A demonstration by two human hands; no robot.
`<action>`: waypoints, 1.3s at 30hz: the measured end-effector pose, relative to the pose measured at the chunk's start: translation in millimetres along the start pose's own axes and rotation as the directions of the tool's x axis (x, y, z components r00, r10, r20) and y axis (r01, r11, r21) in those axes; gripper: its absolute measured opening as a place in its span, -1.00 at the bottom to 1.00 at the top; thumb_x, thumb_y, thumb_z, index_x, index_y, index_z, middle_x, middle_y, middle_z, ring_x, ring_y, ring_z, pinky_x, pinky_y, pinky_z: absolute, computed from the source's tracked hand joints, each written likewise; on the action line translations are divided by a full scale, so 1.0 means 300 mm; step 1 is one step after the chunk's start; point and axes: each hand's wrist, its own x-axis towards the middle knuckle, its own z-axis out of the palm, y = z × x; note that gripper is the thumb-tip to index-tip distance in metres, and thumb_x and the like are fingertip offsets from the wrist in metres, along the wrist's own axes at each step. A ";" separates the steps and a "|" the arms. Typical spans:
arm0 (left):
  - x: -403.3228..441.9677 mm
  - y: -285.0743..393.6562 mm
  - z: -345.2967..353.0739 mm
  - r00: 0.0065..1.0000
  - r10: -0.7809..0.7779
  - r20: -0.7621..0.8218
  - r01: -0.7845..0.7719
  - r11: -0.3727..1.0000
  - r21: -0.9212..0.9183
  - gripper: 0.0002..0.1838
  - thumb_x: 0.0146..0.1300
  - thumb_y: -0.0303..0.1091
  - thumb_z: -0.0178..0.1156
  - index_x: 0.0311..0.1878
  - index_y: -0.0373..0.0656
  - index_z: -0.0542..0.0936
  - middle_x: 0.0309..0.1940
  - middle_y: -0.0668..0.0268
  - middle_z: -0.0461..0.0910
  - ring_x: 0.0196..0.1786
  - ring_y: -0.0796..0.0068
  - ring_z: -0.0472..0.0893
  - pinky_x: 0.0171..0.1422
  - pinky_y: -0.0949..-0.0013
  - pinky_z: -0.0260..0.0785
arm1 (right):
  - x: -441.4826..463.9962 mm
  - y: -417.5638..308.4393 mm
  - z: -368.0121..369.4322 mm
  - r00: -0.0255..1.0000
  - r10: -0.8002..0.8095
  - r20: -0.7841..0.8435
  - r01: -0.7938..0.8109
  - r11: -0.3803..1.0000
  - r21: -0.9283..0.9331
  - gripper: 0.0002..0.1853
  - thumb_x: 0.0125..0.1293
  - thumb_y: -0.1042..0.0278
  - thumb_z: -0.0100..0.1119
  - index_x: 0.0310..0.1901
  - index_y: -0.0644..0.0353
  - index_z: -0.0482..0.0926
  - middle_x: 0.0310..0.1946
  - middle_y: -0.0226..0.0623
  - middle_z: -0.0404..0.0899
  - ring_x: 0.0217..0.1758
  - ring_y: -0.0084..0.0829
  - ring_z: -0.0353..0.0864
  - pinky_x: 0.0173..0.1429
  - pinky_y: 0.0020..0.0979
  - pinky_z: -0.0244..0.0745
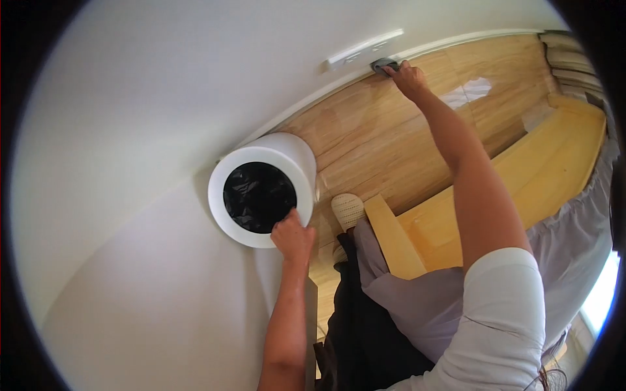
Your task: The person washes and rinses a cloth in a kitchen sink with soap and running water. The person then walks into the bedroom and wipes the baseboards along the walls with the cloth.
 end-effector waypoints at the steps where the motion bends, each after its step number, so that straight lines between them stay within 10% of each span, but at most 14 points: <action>1: 0.003 -0.006 -0.002 0.998 0.027 -0.061 -0.031 0.997 -0.064 -0.80 -0.38 -0.47 0.18 -0.55 -0.19 0.46 -0.64 0.09 0.52 -0.52 0.03 0.53 -0.39 0.12 0.38 | -0.036 -0.004 -0.042 1.000 -0.024 0.014 0.026 0.985 -0.169 -0.53 0.23 0.07 -0.08 0.15 0.00 0.25 -0.25 -0.16 0.51 -0.16 -0.26 0.54 -0.30 -0.26 0.48; 2: 0.011 0.001 -0.004 0.997 0.046 -0.070 -0.051 0.996 -0.075 -0.80 -0.38 -0.47 0.18 -0.55 -0.19 0.46 -0.64 0.09 0.52 -0.52 0.03 0.53 -0.39 0.12 0.38 | -0.056 -0.008 -0.095 0.999 -0.042 0.032 0.050 0.941 -0.334 -0.52 0.21 0.05 -0.06 0.13 0.05 0.27 -0.25 -0.17 0.53 -0.13 -0.28 0.54 -0.28 -0.24 0.48; 6: 0.039 -0.053 0.003 0.998 0.030 -0.050 -0.032 0.999 -0.044 -0.80 -0.37 -0.47 0.19 -0.52 -0.21 0.47 -0.63 0.09 0.52 -0.51 0.04 0.53 -0.34 0.13 0.37 | -0.057 -0.044 -0.116 0.885 0.445 0.140 -0.463 0.873 0.153 -0.68 0.15 0.23 0.02 -0.02 -0.05 0.45 -0.12 -0.24 0.52 -0.05 -0.26 0.51 -0.15 -0.18 0.46; 14: 0.048 -0.113 -0.136 0.946 0.306 0.108 -0.306 0.952 -0.017 -0.36 -0.31 -0.33 0.33 -0.07 -0.29 0.32 -0.18 0.02 0.45 0.04 0.07 0.35 0.03 0.09 0.23 | -0.471 -0.120 -0.469 0.867 0.498 0.003 -0.330 0.570 0.752 -0.77 0.13 0.33 -0.08 -0.19 0.16 0.45 -0.26 -0.02 0.51 -0.14 -0.01 0.46 -0.12 -0.19 0.38; 20: 0.103 0.043 -0.568 0.900 0.435 0.023 -0.434 0.900 -0.051 -0.43 -0.22 -0.35 0.32 -0.07 -0.32 0.37 -0.08 -0.05 0.31 0.12 -0.04 0.20 0.18 0.08 0.11 | -0.815 -0.017 -0.822 0.828 0.530 0.185 -0.161 -0.092 0.983 -0.79 0.26 0.41 -0.13 -0.12 0.23 0.43 -0.37 -0.33 0.52 -0.27 -0.47 0.45 -0.15 -0.46 0.33; 27: 0.134 0.426 -0.975 0.748 0.662 -0.041 -0.657 0.730 -0.188 -0.63 -0.09 -0.44 0.21 -0.13 -0.25 0.45 -0.06 -0.01 0.33 0.07 0.00 0.29 0.16 0.13 0.16 | -1.092 0.192 -1.254 0.891 0.426 0.158 0.197 -0.676 0.710 -0.70 0.29 0.36 -0.09 0.04 0.21 0.39 -0.20 -0.50 0.50 -0.19 -0.64 0.42 -0.10 -0.57 0.32; 31: 0.121 0.588 -1.017 0.618 0.786 0.001 -0.761 0.599 -0.248 -0.66 -0.08 -0.42 0.20 -0.15 -0.20 0.46 -0.07 0.00 0.35 0.06 0.04 0.34 0.14 0.19 0.19 | -1.162 0.324 -1.253 0.910 0.406 0.078 0.201 -0.600 0.774 -0.64 0.29 0.28 -0.06 0.09 0.19 0.33 -0.11 -0.47 0.47 -0.11 -0.58 0.43 0.01 -0.52 0.34; 33: 0.114 0.669 -1.005 0.582 0.810 0.071 -0.768 0.576 -0.281 -0.66 -0.07 -0.41 0.19 -0.15 -0.21 0.46 -0.06 0.00 0.35 0.05 0.03 0.35 0.13 0.19 0.20 | -1.178 0.366 -1.202 0.843 0.523 0.129 0.491 -0.844 0.216 -0.57 0.27 0.18 -0.05 0.13 0.14 0.26 0.02 -0.39 0.37 0.02 -0.42 0.39 0.14 -0.26 0.33; 39: 0.204 0.914 -0.919 0.443 0.851 0.283 -0.774 0.522 -0.359 -0.69 -0.04 -0.41 0.18 -0.17 -0.23 0.47 -0.04 0.00 0.34 0.04 0.02 0.36 0.11 0.19 0.23 | -0.831 0.397 -1.133 0.710 0.695 0.115 0.698 -0.716 0.018 -0.52 0.25 0.03 -0.12 0.14 0.07 0.23 0.13 -0.26 0.24 0.16 -0.18 0.27 0.07 0.14 0.29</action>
